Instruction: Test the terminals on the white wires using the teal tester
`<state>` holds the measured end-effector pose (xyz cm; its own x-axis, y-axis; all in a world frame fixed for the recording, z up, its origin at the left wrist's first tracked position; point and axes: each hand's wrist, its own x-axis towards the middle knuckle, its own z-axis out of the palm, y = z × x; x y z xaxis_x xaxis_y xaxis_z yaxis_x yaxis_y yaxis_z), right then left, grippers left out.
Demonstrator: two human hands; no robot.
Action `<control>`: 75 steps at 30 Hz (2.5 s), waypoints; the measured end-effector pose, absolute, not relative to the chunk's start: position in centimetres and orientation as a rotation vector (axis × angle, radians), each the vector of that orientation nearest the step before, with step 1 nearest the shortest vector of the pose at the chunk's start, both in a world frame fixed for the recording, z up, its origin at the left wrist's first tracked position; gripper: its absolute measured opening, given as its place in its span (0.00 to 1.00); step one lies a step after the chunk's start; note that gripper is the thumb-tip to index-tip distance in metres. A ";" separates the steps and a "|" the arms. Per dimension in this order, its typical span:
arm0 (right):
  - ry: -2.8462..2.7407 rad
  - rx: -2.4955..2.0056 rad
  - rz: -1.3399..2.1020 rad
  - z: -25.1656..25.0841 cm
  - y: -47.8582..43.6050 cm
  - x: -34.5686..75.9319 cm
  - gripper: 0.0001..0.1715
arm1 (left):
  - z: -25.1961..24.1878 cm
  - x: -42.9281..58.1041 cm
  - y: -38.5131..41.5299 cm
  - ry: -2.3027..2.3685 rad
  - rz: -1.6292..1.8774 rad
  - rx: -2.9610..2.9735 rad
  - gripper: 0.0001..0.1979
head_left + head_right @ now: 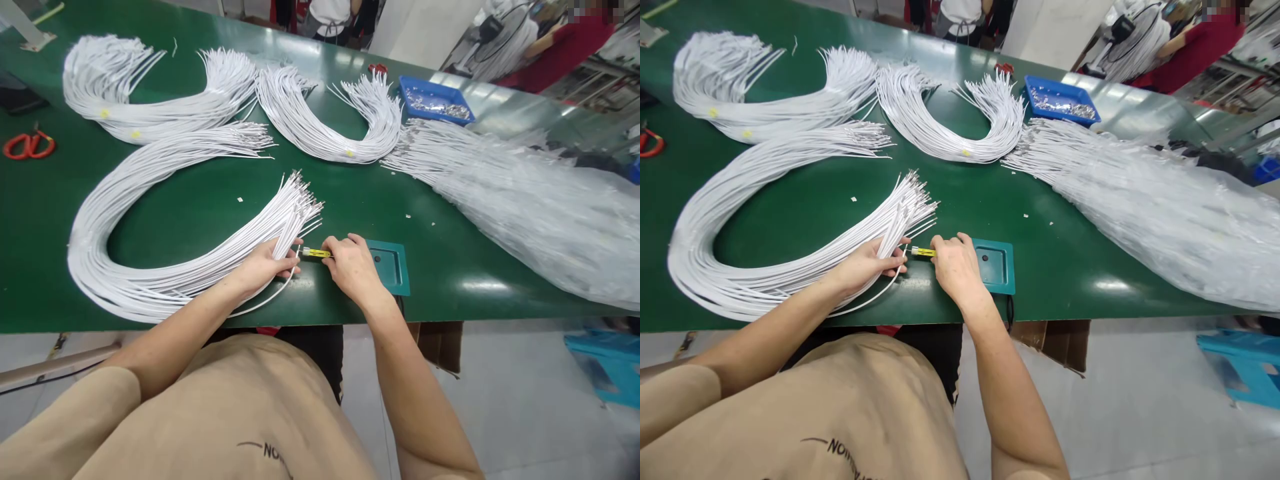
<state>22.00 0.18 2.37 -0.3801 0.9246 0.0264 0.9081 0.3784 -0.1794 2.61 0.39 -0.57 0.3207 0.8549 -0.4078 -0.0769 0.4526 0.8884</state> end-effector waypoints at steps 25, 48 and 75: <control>-2.109 -1.612 0.679 3.3 1.3 20.1 0.14 | 0.0 2.5 0.3 1.106 0.759 1.105 0.21; -2.379 -1.535 0.137 2.6 -0.6 20.5 0.08 | 0.4 2.6 0.4 1.087 0.748 0.933 0.25; -2.117 -1.570 0.151 2.7 -2.1 20.4 0.09 | -2.4 2.9 1.4 1.150 0.668 1.043 0.22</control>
